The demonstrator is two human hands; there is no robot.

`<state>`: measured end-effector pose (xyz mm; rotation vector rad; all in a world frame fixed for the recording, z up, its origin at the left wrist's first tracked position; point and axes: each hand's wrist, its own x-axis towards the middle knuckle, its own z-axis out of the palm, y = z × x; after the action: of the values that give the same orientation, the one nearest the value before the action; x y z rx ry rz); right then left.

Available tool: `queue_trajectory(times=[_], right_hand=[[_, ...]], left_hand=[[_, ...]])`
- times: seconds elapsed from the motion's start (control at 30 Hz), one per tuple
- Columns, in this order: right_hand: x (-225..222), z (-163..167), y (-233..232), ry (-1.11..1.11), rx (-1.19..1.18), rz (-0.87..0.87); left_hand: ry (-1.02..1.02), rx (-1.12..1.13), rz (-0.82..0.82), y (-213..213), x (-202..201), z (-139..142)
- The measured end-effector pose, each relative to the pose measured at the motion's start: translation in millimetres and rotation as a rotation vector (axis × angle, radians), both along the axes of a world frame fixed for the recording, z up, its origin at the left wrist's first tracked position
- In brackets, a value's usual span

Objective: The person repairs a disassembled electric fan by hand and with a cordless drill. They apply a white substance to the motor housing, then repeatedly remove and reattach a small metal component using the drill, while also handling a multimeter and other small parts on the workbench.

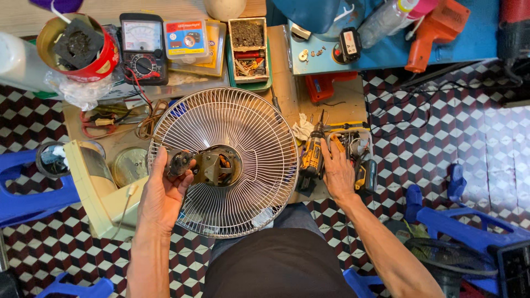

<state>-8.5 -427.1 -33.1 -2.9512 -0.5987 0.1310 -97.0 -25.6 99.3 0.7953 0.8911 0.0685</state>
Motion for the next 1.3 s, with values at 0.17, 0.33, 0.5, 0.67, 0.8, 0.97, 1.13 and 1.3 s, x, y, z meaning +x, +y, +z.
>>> queue_trajectory(times=[0.17,0.33,0.5,0.67,0.8,0.97,1.13,1.3], right_hand=[[0,7,-7,0.036,-0.048,0.063],[-5,12,-13,0.106,-0.098,0.055],[9,35,4,0.128,-0.072,0.025],[-6,109,79,0.147,0.59,-0.254],[-21,142,176,0.673,1.154,-0.344],[-4,142,236,0.98,1.296,-0.372],[4,131,234,1.087,1.346,-0.369],[6,121,231,1.263,1.447,-0.375]], left_hand=[[0.013,-0.07,-0.034,2,0,6],[-0.063,-0.134,-0.128,3,1,4],[-0.115,-0.065,-0.264,7,3,-3],[-0.108,0.019,-0.353,5,14,-2],[-0.124,0.019,-0.381,4,13,-3],[-0.153,0.058,-0.383,8,9,-9],[-0.133,0.121,-0.382,6,9,-11],[-0.142,0.132,-0.382,7,7,-10]])
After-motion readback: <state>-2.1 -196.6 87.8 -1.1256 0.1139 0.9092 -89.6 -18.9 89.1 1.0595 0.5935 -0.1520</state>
